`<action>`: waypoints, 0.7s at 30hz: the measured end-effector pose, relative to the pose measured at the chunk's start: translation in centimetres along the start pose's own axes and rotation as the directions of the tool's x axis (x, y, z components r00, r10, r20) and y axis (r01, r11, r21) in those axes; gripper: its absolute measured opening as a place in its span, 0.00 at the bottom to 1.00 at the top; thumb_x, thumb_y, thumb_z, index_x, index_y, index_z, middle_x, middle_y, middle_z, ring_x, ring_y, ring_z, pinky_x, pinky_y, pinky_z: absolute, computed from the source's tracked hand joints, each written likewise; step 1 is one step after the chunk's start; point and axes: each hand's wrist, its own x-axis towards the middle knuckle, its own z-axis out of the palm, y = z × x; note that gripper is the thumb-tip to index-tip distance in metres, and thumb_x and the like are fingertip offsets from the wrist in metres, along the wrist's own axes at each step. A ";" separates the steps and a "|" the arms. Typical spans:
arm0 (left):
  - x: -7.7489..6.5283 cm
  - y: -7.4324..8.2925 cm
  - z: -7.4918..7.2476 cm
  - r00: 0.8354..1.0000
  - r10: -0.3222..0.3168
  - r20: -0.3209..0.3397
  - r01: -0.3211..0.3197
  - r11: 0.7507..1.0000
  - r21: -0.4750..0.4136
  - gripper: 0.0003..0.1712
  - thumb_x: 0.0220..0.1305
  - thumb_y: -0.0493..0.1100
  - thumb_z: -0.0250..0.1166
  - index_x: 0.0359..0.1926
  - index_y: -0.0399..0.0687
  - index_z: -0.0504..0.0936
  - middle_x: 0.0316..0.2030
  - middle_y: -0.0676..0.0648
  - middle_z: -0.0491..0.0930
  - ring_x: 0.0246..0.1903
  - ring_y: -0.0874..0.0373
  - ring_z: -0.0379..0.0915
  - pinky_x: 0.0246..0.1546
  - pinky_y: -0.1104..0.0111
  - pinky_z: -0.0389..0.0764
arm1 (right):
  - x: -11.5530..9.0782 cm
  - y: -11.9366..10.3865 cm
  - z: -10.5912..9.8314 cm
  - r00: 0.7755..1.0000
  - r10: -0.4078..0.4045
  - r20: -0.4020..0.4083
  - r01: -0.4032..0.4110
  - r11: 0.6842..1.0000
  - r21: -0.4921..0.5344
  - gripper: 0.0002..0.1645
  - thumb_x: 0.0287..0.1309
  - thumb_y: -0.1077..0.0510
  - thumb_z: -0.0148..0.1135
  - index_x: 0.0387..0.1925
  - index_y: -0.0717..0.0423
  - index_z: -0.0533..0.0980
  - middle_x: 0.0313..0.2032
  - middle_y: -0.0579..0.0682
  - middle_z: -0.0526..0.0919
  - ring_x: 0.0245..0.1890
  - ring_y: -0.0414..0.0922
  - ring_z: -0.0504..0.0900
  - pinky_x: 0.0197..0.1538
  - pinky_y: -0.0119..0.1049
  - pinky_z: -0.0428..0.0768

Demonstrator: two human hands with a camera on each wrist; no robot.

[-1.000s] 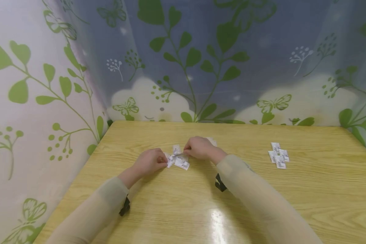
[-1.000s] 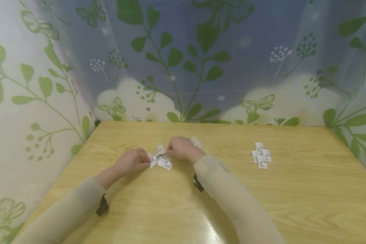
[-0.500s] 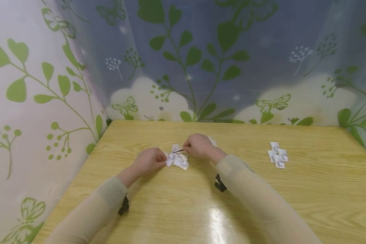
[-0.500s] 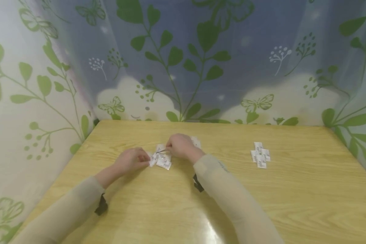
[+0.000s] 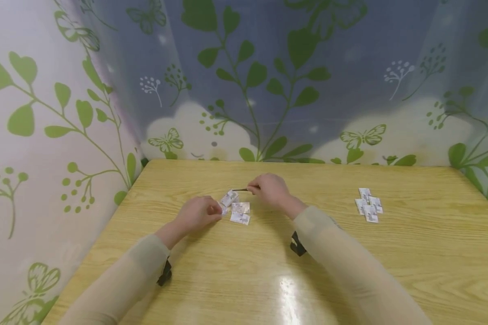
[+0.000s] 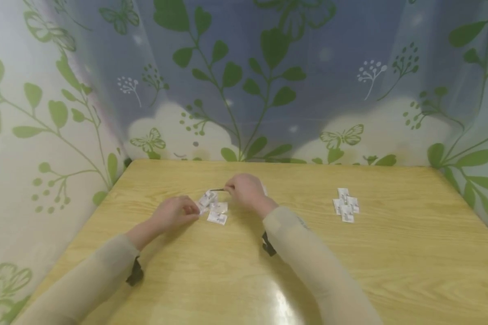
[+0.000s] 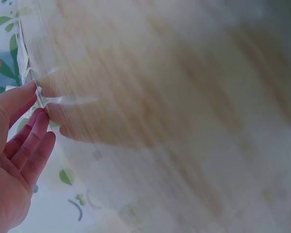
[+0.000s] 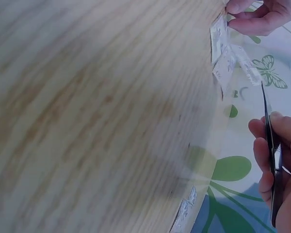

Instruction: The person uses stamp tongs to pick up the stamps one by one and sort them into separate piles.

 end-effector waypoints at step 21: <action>0.8 3.9 -0.1 0.985 0.166 -0.043 -0.168 0.985 -0.037 0.06 0.61 0.45 0.69 0.39 0.51 0.86 0.37 0.55 0.82 0.32 0.62 0.77 0.31 0.68 0.76 | -8.1 3.9 -4.6 0.998 0.050 0.030 -0.053 0.992 0.113 0.13 0.66 0.58 0.60 0.44 0.62 0.84 0.29 0.48 0.86 0.22 0.38 0.78 0.25 0.35 0.73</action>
